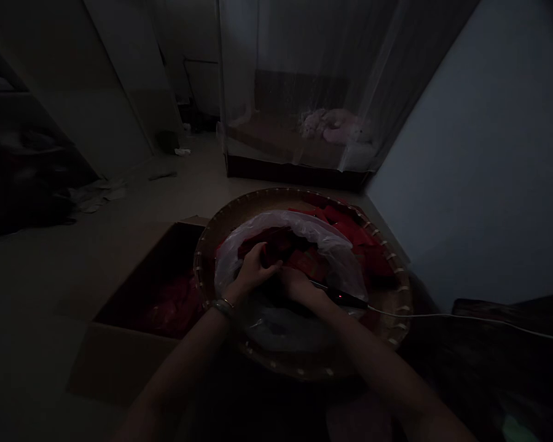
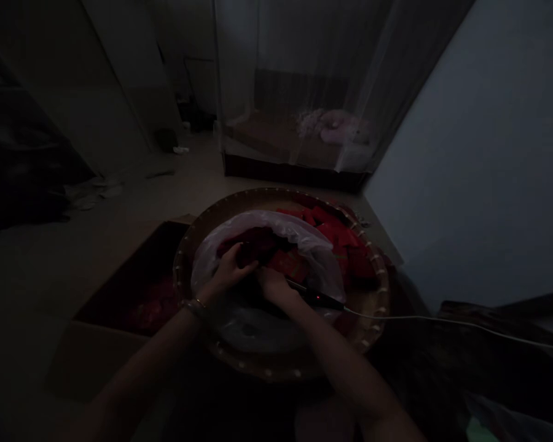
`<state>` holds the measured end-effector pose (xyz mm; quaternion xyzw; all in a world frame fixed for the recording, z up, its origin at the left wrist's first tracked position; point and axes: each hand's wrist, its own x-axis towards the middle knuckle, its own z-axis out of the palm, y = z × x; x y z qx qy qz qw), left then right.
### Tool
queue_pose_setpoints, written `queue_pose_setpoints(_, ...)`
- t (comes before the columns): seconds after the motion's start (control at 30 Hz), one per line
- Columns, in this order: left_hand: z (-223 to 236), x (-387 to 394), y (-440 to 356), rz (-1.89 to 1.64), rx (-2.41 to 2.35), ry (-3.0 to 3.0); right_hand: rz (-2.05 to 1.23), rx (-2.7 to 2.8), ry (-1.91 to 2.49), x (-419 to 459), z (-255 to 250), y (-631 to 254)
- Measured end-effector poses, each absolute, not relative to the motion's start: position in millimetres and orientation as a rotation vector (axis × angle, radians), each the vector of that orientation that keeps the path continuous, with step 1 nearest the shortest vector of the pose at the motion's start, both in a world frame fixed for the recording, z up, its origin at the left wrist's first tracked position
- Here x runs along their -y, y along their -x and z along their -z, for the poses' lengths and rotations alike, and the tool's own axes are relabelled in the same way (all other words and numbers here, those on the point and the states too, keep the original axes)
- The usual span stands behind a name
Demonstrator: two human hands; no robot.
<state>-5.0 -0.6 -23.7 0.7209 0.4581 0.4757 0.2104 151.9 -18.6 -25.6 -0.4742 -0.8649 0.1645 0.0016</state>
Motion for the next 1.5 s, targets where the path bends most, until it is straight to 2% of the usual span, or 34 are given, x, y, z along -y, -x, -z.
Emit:
queue_pose_setpoints(0.17, 20.8, 1.7, 5.8, -1.322, -1.148, -2.050, -0.576, 2.656, 1.593, 16.3, 29.8, -144.8)
queue_pose_setpoints(0.4, 21.5, 0.4, 7.0, -1.305, -1.218, -1.980, -0.631, 2.591, 1.558, 12.8, 22.1, -149.5)
queue_pose_setpoints(0.77, 20.9, 2.9, 4.7, -1.240, -1.241, -2.049, -0.944, 1.903, 1.400, 9.4, -34.6, -203.7)
queue_pose_setpoints(1.07, 21.8, 2.7, 5.8, -1.185, -1.195, -2.069, -0.725, 1.977, 1.178, 15.8, -82.0, -170.3)
queue_pose_setpoints(1.5, 22.6, 2.4, 5.4, -1.199, -1.200, -2.032, -0.630, 1.878, 1.185, 19.6, -71.7, -160.7)
